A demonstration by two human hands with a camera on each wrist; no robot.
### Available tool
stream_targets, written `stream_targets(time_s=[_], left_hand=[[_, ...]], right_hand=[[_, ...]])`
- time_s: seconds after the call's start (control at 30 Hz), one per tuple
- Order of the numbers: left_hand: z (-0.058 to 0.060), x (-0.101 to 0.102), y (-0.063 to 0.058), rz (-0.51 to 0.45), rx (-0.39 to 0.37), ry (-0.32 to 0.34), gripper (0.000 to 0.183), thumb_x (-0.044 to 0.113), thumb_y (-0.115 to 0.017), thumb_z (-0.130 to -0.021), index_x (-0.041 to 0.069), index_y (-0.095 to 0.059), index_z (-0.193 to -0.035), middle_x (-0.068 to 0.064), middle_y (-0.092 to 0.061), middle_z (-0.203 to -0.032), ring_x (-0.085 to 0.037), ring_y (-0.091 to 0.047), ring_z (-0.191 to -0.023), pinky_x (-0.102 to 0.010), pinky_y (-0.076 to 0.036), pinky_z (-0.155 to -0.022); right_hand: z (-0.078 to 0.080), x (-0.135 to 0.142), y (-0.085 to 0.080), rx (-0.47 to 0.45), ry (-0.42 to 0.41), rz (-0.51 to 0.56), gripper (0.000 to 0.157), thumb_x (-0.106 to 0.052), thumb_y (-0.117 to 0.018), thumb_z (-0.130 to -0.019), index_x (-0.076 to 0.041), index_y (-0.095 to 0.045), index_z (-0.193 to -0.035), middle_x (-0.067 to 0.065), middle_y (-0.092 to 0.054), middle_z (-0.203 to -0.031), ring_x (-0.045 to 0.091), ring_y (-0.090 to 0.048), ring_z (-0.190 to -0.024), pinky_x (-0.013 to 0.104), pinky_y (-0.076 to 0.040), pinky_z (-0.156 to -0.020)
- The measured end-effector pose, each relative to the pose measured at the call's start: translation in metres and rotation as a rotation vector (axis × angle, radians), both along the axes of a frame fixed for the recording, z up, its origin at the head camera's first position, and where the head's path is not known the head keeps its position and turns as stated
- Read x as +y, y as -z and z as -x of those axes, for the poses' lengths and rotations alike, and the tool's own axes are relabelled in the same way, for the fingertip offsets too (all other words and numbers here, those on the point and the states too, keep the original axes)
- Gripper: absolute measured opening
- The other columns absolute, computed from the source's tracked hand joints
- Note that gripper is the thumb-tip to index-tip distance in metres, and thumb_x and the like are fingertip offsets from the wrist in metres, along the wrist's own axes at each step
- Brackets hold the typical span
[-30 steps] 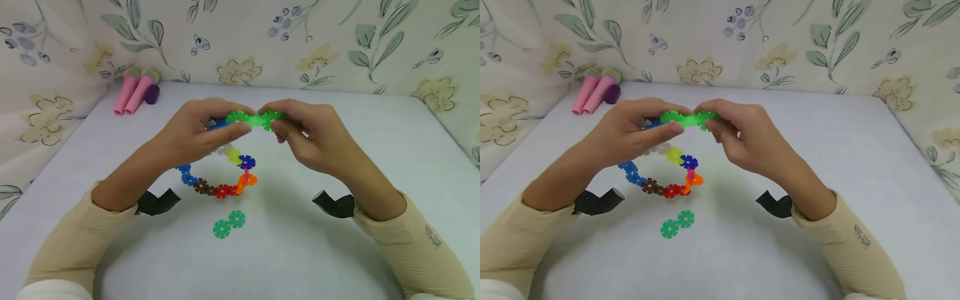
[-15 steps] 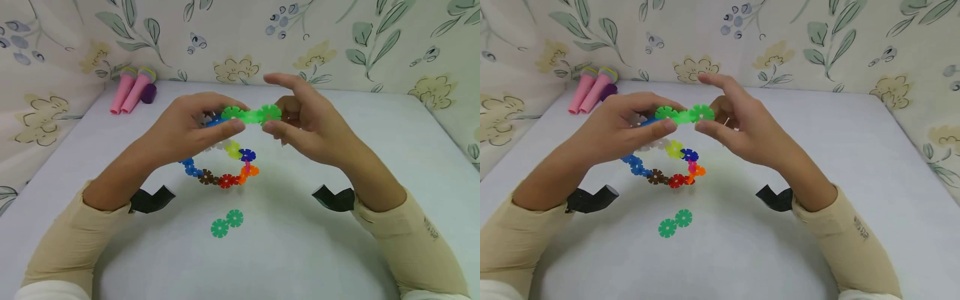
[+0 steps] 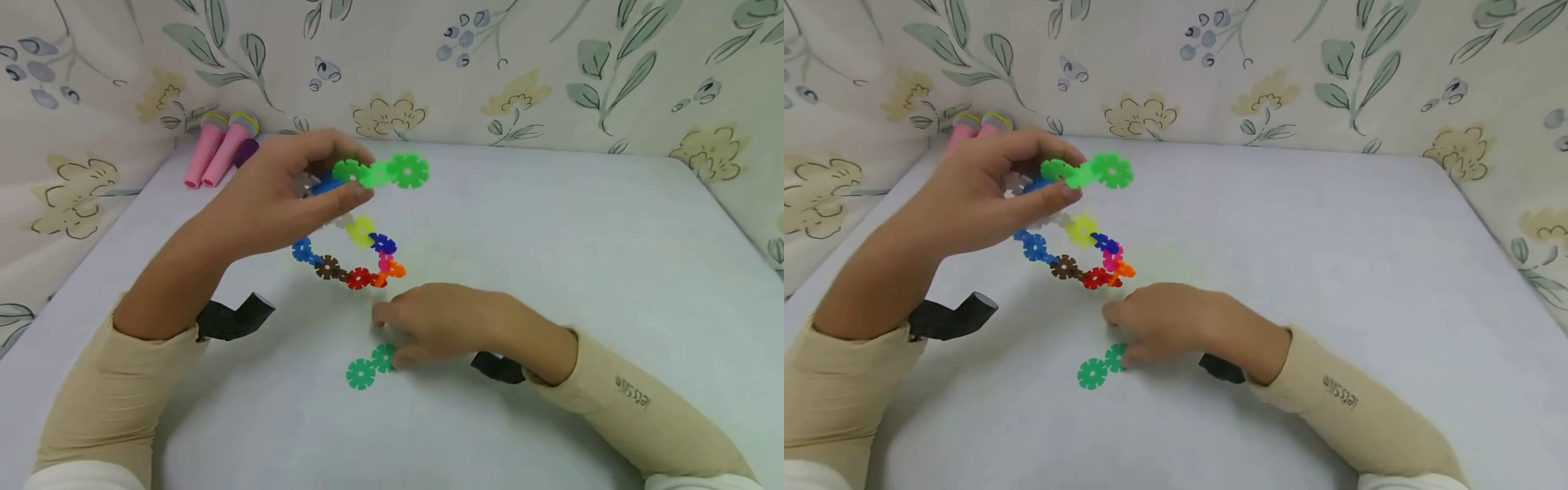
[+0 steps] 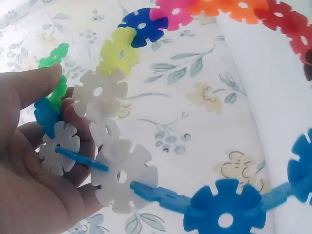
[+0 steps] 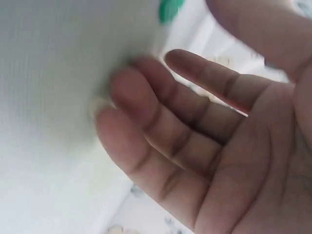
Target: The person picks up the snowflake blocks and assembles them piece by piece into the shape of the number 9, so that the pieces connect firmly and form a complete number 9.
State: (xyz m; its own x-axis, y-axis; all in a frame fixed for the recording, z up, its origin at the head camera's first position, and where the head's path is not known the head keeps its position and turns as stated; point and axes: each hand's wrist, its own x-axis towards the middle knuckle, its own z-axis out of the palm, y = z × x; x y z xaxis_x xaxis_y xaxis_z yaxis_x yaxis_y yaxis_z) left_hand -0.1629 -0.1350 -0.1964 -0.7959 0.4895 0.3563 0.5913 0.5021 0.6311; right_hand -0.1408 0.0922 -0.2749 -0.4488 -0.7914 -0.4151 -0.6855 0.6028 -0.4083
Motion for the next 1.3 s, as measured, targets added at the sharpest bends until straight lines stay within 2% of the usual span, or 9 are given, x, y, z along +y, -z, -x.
stream_targets(time_s=[0.17, 0.4, 0.5, 0.6, 0.7, 0.8, 0.9, 1.1, 1.3], left_hand=[[0.001, -0.002, 0.002, 0.011, 0.052, 0.068, 0.037, 0.030, -0.077, -0.090, 0.020, -0.068, -0.125, 0.008, -0.066, -0.106, -0.011, -0.058, -0.091, -0.034, -0.052, -0.073], [0.000, -0.003, 0.005, 0.067, 0.221, 0.011, 0.036, 0.039, -0.073, -0.092, 0.025, -0.071, -0.125, 0.008, -0.063, -0.109, -0.010, -0.055, -0.094, -0.030, -0.048, -0.073], [-0.001, 0.000, 0.006, 0.117, 0.343, -0.009, 0.037, 0.033, -0.072, -0.094, 0.013, -0.070, -0.125, 0.001, -0.062, -0.103, -0.011, -0.054, -0.084, -0.028, -0.045, -0.068], [0.000, 0.004, 0.007, 0.129, 0.479, 0.014, 0.040, 0.024, -0.072, -0.095, 0.003, -0.064, -0.128, -0.007, -0.066, -0.109, -0.016, -0.062, -0.088, -0.027, -0.052, -0.074], [0.001, 0.008, 0.008, 0.141, 0.614, 0.047, 0.046, 0.019, -0.070, -0.096, 0.001, -0.057, -0.136, -0.012, -0.068, -0.113, -0.021, -0.067, -0.094, -0.032, -0.056, -0.079], [0.000, 0.010, 0.008, 0.130, 0.715, 0.089, 0.050, 0.016, -0.067, -0.098, 0.002, -0.051, -0.142, -0.012, -0.069, -0.108, -0.022, -0.067, -0.087, -0.031, -0.056, -0.074], [-0.003, 0.014, 0.008, 0.123, 0.756, 0.140, 0.048, 0.013, -0.066, -0.098, 0.003, -0.051, -0.143, -0.011, -0.069, -0.102, -0.021, -0.063, -0.079, -0.030, -0.054, -0.069], [-0.007, 0.017, 0.010, 0.096, 0.745, 0.170, 0.046, 0.012, -0.066, -0.098, 0.003, -0.053, -0.142, -0.008, -0.070, -0.095, -0.018, -0.059, -0.074, -0.029, -0.053, -0.071], [-0.003, 0.021, 0.013, 0.069, 0.740, 0.182, 0.044, 0.011, -0.066, -0.098, 0.001, -0.056, -0.140, -0.006, -0.066, -0.082, -0.018, -0.055, -0.071, -0.028, -0.050, -0.068]], right_hand=[[-0.015, -0.019, 0.010, 0.111, -0.055, 0.039, 0.035, -0.024, -0.081, -0.087, -0.017, -0.064, -0.117, -0.006, -0.061, -0.100, 0.009, -0.058, -0.093, 0.023, -0.051, -0.082], [-0.013, -0.010, -0.001, -0.009, -0.036, 0.068, 0.025, -0.019, -0.078, -0.089, -0.018, -0.055, -0.095, -0.008, -0.051, -0.079, 0.008, -0.053, -0.074, 0.022, -0.047, -0.069], [-0.008, 0.006, -0.018, -0.098, -0.046, 0.269, 0.019, -0.015, -0.072, -0.094, -0.017, -0.053, -0.095, -0.009, -0.051, -0.071, 0.006, -0.051, -0.062, 0.024, -0.045, -0.060], [-0.001, 0.025, -0.041, -0.155, -0.035, 0.630, 0.012, -0.004, -0.065, -0.097, -0.010, -0.057, -0.103, -0.004, -0.057, -0.076, 0.009, -0.054, -0.062, 0.027, -0.048, -0.054], [0.001, 0.042, -0.063, -0.182, 0.116, 0.994, 0.015, 0.010, -0.055, -0.097, 0.005, -0.056, -0.112, 0.009, -0.060, -0.082, 0.019, -0.057, -0.064, 0.032, -0.050, -0.051], [0.001, 0.052, -0.076, -0.225, 0.350, 1.207, 0.020, 0.015, -0.047, -0.098, 0.015, -0.051, -0.117, 0.016, -0.057, -0.077, 0.026, -0.052, -0.061, 0.033, -0.047, -0.047], [0.002, 0.056, -0.078, -0.323, 0.492, 1.273, 0.023, 0.012, -0.043, -0.100, 0.016, -0.049, -0.122, 0.016, -0.053, -0.071, 0.027, -0.050, -0.060, 0.033, -0.045, -0.046], [0.005, 0.053, -0.076, -0.412, 0.483, 1.316, 0.022, 0.013, -0.039, -0.100, 0.017, -0.050, -0.120, 0.013, -0.052, -0.065, 0.023, -0.049, -0.058, 0.029, -0.046, -0.045], [0.004, 0.053, -0.074, -0.438, 0.586, 1.377, 0.020, 0.010, -0.042, -0.101, 0.013, -0.056, -0.115, 0.012, -0.056, -0.067, 0.019, -0.050, -0.055, 0.028, -0.047, -0.045]])
